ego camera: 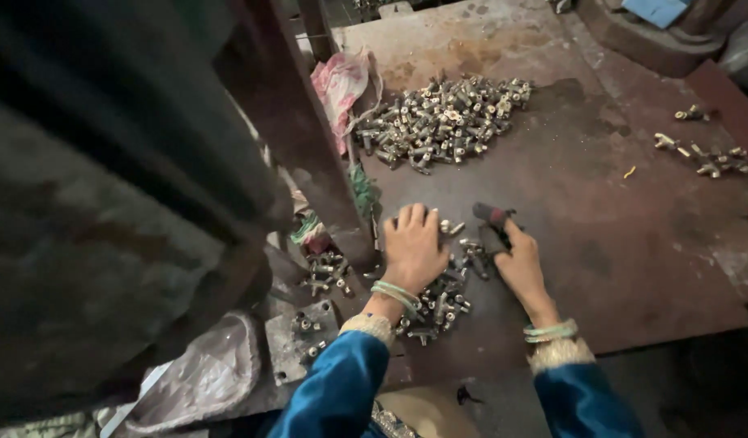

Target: The recorder is using a specialized machine to process or finish small brass metal fittings at a workbench.

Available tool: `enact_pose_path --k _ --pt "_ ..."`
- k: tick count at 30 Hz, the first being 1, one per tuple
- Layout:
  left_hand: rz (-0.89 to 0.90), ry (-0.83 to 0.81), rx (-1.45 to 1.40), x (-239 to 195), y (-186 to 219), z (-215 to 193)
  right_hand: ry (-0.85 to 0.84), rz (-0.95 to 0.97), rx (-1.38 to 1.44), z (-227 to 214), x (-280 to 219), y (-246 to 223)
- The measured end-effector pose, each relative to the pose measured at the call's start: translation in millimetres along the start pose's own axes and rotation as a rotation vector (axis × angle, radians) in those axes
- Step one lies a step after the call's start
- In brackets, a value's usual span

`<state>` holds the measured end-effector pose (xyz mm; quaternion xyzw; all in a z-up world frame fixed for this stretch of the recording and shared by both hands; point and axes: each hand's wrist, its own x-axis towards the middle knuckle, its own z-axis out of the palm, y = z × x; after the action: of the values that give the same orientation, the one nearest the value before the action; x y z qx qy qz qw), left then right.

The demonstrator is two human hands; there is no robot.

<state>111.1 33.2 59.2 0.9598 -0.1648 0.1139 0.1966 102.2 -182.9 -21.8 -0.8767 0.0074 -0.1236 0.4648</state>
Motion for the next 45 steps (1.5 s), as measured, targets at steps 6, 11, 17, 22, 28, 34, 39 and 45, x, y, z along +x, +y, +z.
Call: enact_pose_path --k 6,11,17,22,28,34,39,45 --pt "0.181 0.174 0.070 22 -2 57 0.068 0.005 0.169 -7 -7 -32" --pt "0.123 0.099 0.139 -7 22 -2 0.075 0.140 0.110 -1 -6 9" --pt "-0.059 -0.008 0.210 -87 -15 -64 0.077 -0.114 0.105 -3 -8 -25" --pt "-0.159 -0.084 0.102 -69 -27 -27 0.062 -0.271 0.102 2 -10 -16" --pt "0.016 0.499 0.352 -4 -30 59 0.068 -0.017 -0.234 29 -19 -16" --pt "-0.104 -0.045 -0.020 -35 -25 16 0.005 -0.137 0.151 29 -33 -64" --pt "0.024 -0.043 0.297 -47 -29 41 0.057 -0.089 0.460 0 16 51" --pt "-0.065 -0.062 0.198 15 4 20 0.149 0.031 -0.268 -122 64 81"
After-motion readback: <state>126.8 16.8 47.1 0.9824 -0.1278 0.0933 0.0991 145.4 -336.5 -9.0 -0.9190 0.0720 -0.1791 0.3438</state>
